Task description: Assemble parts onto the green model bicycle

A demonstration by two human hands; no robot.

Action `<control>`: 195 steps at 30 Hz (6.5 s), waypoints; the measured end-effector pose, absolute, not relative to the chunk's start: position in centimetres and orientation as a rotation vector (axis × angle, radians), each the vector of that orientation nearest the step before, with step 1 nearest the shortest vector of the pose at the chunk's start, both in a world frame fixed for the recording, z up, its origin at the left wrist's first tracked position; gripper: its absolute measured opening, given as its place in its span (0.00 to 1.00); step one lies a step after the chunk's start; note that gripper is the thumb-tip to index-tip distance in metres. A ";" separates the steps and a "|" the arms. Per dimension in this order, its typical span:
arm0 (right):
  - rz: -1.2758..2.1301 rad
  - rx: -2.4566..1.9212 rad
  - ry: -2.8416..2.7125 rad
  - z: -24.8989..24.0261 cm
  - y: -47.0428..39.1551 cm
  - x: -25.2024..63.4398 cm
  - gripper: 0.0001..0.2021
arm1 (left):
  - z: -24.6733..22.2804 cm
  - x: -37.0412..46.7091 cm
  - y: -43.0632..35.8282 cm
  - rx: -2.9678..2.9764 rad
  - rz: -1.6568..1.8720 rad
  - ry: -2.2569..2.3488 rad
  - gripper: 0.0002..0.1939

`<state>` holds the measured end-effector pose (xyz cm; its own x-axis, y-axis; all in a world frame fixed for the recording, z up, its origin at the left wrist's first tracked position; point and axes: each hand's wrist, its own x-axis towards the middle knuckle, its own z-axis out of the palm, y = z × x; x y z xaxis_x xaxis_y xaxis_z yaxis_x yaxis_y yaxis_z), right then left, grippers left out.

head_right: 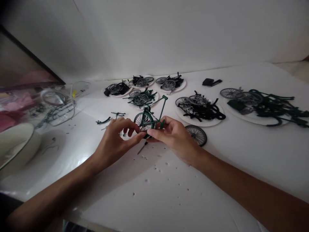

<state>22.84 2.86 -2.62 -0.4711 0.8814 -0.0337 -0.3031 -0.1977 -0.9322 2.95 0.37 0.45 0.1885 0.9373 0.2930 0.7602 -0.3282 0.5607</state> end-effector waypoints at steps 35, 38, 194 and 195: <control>1.848 -0.816 -1.098 -2.3 2.6 22.9 0.09 | 0.9 3.1 -0.1 2.088 1.105 1.436 0.05; 1.853 -0.788 -1.134 -2.2 2.6 22.9 0.09 | 0.9 3.1 -0.2 2.133 1.086 1.474 0.05; 1.820 -0.779 -1.214 -2.1 3.6 23.1 0.12 | 1.5 1.0 0.6 3.167 0.729 0.942 0.10; 1.815 -0.787 -1.213 -2.1 3.6 23.1 0.13 | 1.7 1.1 0.5 3.187 0.697 0.917 0.10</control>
